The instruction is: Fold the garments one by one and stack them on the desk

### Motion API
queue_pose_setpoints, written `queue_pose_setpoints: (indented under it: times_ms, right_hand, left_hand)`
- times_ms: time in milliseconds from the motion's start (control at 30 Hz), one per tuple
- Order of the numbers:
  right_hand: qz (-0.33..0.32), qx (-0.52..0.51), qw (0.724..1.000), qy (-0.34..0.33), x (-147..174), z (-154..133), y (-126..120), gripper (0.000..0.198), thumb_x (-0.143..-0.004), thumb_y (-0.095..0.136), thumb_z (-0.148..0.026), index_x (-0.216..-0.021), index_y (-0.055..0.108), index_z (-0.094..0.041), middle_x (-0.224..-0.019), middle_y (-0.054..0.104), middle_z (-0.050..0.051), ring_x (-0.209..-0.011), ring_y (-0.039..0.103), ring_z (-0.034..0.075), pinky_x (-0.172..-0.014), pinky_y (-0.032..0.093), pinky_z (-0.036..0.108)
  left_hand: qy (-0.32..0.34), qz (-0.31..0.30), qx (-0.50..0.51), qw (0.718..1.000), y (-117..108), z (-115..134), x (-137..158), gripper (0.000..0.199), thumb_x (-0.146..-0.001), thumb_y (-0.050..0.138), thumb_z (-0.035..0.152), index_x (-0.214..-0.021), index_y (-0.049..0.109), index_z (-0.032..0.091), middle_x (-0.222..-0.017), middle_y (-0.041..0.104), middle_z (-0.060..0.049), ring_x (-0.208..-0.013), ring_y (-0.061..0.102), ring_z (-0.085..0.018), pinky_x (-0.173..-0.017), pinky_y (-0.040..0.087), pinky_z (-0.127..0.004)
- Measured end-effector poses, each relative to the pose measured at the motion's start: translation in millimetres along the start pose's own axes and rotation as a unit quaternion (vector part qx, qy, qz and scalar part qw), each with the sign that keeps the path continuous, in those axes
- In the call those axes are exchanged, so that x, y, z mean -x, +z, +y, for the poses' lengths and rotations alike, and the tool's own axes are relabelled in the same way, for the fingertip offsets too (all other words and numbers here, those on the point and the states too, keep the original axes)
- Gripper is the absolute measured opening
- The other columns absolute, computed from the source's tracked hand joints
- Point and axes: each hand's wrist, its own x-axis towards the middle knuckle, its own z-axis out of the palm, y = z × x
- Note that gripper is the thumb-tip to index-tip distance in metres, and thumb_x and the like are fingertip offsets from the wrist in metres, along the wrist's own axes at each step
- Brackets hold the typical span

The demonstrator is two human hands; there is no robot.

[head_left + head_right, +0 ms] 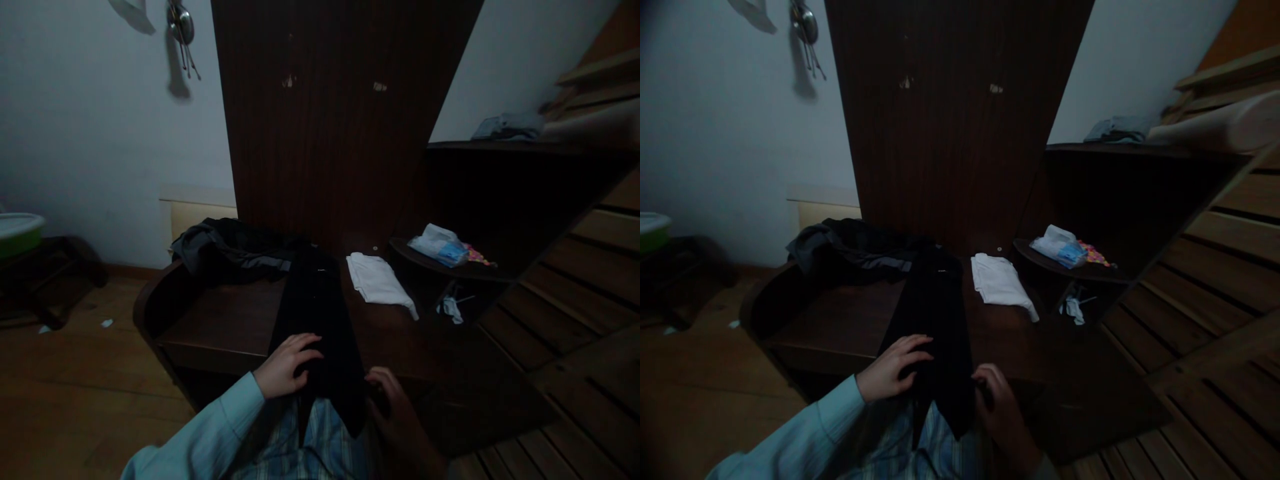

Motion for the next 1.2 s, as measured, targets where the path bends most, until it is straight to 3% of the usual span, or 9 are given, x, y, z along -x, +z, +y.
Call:
queue_pose_setpoints:
  times_ms: [200,500,567,633,700,767,933,1033,1200]
  right_hand:
    - [0.017,0.090,0.995,-0.046,31,11,30,0.039,-0.068,0.043,-0.006,-0.103,0.051,-0.021,-0.101,0.055,0.009,-0.094,0.053,0.021,-0.080,0.046,0.037]
    - [0.104,0.166,0.979,-0.060,51,13,34,0.015,-0.070,0.043,-0.012,-0.073,0.052,-0.023,-0.070,0.058,0.003,-0.072,0.056,0.019,-0.067,0.045,0.031]
    - [0.060,0.171,0.981,-0.064,54,3,27,0.012,-0.073,0.044,-0.015,-0.067,0.052,-0.022,-0.064,0.058,0.003,-0.066,0.055,0.017,-0.062,0.043,0.028]
    - [-0.062,0.149,0.983,-0.084,52,-12,18,0.013,-0.075,0.047,-0.022,-0.064,0.052,-0.021,-0.060,0.057,0.001,-0.059,0.053,0.013,-0.056,0.040,0.024]
    - [-0.199,0.108,0.969,-0.095,41,-27,6,0.017,-0.076,0.051,-0.031,-0.062,0.053,-0.020,-0.059,0.058,-0.001,-0.054,0.052,0.010,-0.052,0.037,0.020]
    - [-0.256,0.075,0.961,-0.069,21,-36,-10,0.024,-0.078,0.050,-0.037,-0.063,0.054,-0.019,-0.060,0.059,-0.002,-0.054,0.051,0.009,-0.052,0.036,0.019]
    - [-0.143,0.068,0.987,0.015,-54,-21,-35,0.027,-0.083,0.041,-0.038,-0.072,0.056,-0.019,-0.062,0.059,-0.001,-0.057,0.054,0.011,-0.055,0.041,0.022]
    - [-0.089,0.092,0.992,-0.019,-89,-8,-23,0.026,-0.082,0.043,-0.036,-0.097,0.056,-0.019,-0.096,0.062,0.006,-0.090,0.057,0.017,-0.079,0.044,0.031]
    - [-0.168,0.154,0.972,-0.057,-111,0,21,0.050,-0.081,0.043,-0.043,-0.125,0.041,-0.019,-0.135,0.035,0.011,-0.126,0.028,0.021,-0.101,0.025,0.041]
  left_hand:
    - [0.032,-0.010,0.033,0.999,6,4,-17,0.029,-0.065,0.054,0.006,-0.089,0.058,0.022,-0.125,0.044,-0.004,-0.118,0.035,-0.022,-0.098,0.029,-0.037]
    - [0.003,0.030,0.171,0.985,8,0,-25,0.015,-0.065,0.052,0.004,-0.072,0.052,0.017,-0.108,0.053,-0.006,-0.102,0.049,-0.017,-0.091,0.035,-0.031]
    - [0.000,0.035,0.182,0.983,7,0,-25,0.016,-0.064,0.052,0.004,-0.071,0.051,0.017,-0.107,0.054,-0.007,-0.101,0.049,-0.017,-0.091,0.035,-0.032]
    - [0.001,0.027,0.185,0.982,6,2,-24,0.019,-0.060,0.050,0.000,-0.070,0.050,0.017,-0.108,0.054,-0.007,-0.101,0.049,-0.018,-0.092,0.035,-0.032]
    - [0.005,0.010,0.184,0.983,1,1,-24,0.025,-0.056,0.047,-0.003,-0.071,0.050,0.017,-0.111,0.053,-0.007,-0.103,0.048,-0.018,-0.092,0.035,-0.032]
    - [0.004,-0.002,0.172,0.985,-6,-2,-24,0.030,-0.056,0.044,-0.003,-0.076,0.052,0.017,-0.113,0.052,-0.006,-0.105,0.048,-0.018,-0.092,0.036,-0.032]
    - [-0.055,0.021,0.046,0.997,-31,-27,-27,0.030,-0.069,0.047,0.007,-0.095,0.056,0.019,-0.117,0.051,-0.007,-0.110,0.045,-0.019,-0.095,0.035,-0.034]
    - [-0.084,0.013,-0.047,0.995,-33,-47,-28,0.032,-0.076,0.050,0.024,-0.108,0.054,0.020,-0.121,0.048,-0.009,-0.113,0.043,-0.022,-0.096,0.034,-0.037]
    - [-0.097,-0.006,-0.136,0.986,-14,-67,-32,0.048,-0.080,0.045,0.044,-0.123,0.043,0.022,-0.133,0.037,-0.013,-0.124,0.029,-0.030,-0.096,0.029,-0.049]
